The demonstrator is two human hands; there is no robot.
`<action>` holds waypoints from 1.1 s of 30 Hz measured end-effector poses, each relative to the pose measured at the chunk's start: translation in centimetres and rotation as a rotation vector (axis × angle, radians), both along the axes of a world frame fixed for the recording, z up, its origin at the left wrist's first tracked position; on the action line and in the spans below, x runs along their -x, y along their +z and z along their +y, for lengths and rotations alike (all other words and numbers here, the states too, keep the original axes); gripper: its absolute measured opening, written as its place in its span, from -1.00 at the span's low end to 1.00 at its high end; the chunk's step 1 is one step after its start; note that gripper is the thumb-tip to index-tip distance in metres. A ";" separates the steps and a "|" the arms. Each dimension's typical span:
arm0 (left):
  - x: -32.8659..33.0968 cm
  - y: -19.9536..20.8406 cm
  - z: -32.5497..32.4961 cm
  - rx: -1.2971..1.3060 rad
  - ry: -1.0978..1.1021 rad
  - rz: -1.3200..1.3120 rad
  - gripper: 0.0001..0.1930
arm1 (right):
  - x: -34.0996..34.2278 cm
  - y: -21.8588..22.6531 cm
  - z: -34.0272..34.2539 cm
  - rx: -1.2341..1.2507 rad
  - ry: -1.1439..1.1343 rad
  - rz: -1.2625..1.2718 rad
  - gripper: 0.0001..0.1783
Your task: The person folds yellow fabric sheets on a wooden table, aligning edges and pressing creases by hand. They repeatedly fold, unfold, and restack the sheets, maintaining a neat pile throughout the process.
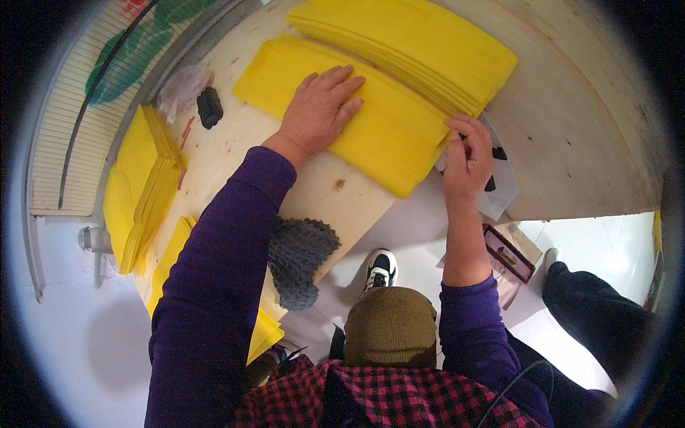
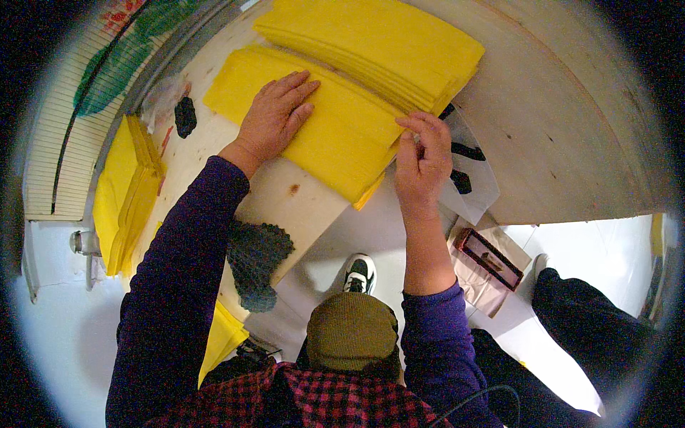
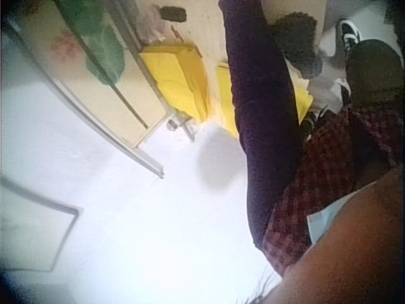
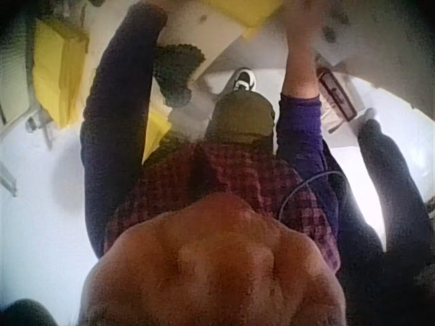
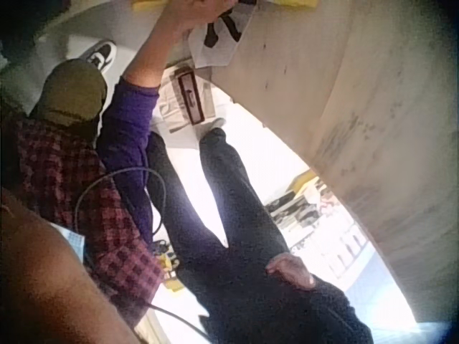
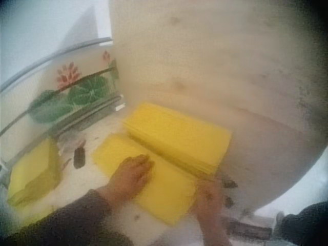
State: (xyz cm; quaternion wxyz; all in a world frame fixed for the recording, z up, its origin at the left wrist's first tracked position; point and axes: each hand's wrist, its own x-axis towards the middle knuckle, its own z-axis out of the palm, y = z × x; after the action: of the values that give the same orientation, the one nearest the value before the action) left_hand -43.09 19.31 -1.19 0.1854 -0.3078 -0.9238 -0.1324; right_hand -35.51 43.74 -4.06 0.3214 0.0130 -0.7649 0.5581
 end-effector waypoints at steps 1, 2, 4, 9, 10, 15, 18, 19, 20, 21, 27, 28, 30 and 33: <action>0.0 0.0 0.0 -0.015 -0.010 0.007 -0.60 | -0.1 0.7 0.0 -0.106 -0.009 -0.016 -0.79; -0.1 0.1 0.0 -0.021 -0.013 0.005 -0.60 | -0.1 1.4 0.0 -0.213 -0.020 -0.034 -0.80; -0.1 0.1 0.0 -0.021 -0.013 0.002 -0.61 | 0.0 2.5 -0.3 -0.432 -0.025 -0.058 -0.81; -0.2 -0.1 0.1 0.003 0.007 0.022 -0.63 | 1.6 4.3 -1.4 -0.885 0.005 -0.260 -0.79; -0.2 -0.1 0.1 -0.019 0.006 0.012 -0.63 | 1.8 4.4 -1.6 -0.910 -0.008 -0.272 -0.80; -0.1 -0.3 0.0 -0.055 -0.003 0.034 -0.64 | 2.3 5.2 -2.0 -0.987 -0.018 -0.332 -0.83; -0.1 -0.1 0.0 -0.027 0.027 0.042 -0.64 | 2.6 5.6 -2.2 -1.000 0.007 -0.335 -0.83; -0.2 0.0 0.0 -0.029 0.021 0.065 -0.63 | 2.7 5.7 -2.2 -0.976 0.005 -0.370 -0.82; -0.3 0.1 0.1 -0.022 0.024 0.072 -0.63 | 2.7 5.8 -2.2 -0.953 0.003 -0.405 -0.82; -0.3 0.3 0.1 -0.015 0.028 0.080 -0.63 | 2.7 5.9 -2.2 -0.927 -0.004 -0.435 -0.81; 0.9 2.5 -0.4 -0.133 0.002 0.167 -0.66 | 2.5 5.6 -2.3 -0.942 -0.019 -0.344 -0.84; 1.7 3.1 -0.6 -0.126 0.004 0.170 -0.66 | 2.4 5.6 -2.3 -0.934 -0.020 -0.325 -0.84; 3.7 4.2 -1.1 -0.118 0.010 0.183 -0.67 | 2.3 5.6 -2.2 -0.912 -0.012 -0.333 -0.84; 6.3 5.1 -1.8 -0.117 -0.157 0.101 -0.63 | 2.0 5.8 -2.1 -0.957 -0.021 -0.305 -0.86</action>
State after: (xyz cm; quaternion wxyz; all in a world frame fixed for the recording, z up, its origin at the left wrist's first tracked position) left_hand -49.41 17.48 3.93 0.2383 -0.3742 -0.8770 -0.1845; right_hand -37.56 41.62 1.74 0.1696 0.0693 -0.9735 0.1369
